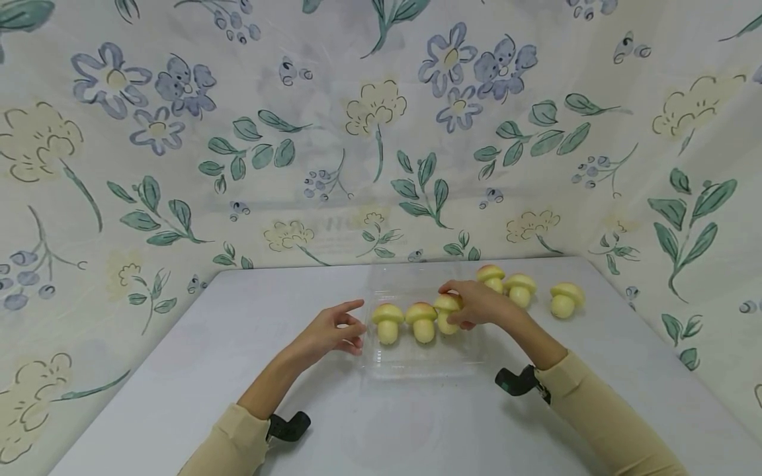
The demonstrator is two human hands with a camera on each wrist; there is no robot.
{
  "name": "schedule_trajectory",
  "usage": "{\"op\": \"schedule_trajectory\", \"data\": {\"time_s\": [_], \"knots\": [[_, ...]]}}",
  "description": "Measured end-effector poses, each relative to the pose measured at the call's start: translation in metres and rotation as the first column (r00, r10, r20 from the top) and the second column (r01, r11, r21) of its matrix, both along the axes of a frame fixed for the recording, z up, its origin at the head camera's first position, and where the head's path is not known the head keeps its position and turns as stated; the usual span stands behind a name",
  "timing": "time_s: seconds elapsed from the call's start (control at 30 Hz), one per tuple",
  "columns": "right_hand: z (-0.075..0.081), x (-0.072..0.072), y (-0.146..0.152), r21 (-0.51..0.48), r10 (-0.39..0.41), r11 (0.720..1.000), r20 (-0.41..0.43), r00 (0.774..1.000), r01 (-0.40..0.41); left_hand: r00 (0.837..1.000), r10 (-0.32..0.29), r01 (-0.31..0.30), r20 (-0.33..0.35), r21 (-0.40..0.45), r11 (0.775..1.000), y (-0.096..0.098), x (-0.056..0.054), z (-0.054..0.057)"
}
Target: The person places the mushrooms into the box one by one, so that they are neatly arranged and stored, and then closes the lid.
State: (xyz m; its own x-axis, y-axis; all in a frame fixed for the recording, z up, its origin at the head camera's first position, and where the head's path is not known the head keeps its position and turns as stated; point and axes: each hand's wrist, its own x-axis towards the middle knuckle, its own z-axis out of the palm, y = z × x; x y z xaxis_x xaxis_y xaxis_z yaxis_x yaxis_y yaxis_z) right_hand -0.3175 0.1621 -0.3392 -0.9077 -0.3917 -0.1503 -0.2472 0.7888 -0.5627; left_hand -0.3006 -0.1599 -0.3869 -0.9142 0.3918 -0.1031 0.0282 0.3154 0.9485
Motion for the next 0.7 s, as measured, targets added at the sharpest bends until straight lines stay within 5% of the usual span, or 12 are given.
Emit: {"op": "schedule_trajectory", "data": {"time_s": [0.7], "knots": [[-0.0018, 0.0005, 0.0031, -0.025, 0.011, 1.0, -0.051, 0.999, -0.012, 1.0, -0.004, 0.004, 0.004, 0.002, 1.0, -0.0005, 0.0001, 0.0001]]}}
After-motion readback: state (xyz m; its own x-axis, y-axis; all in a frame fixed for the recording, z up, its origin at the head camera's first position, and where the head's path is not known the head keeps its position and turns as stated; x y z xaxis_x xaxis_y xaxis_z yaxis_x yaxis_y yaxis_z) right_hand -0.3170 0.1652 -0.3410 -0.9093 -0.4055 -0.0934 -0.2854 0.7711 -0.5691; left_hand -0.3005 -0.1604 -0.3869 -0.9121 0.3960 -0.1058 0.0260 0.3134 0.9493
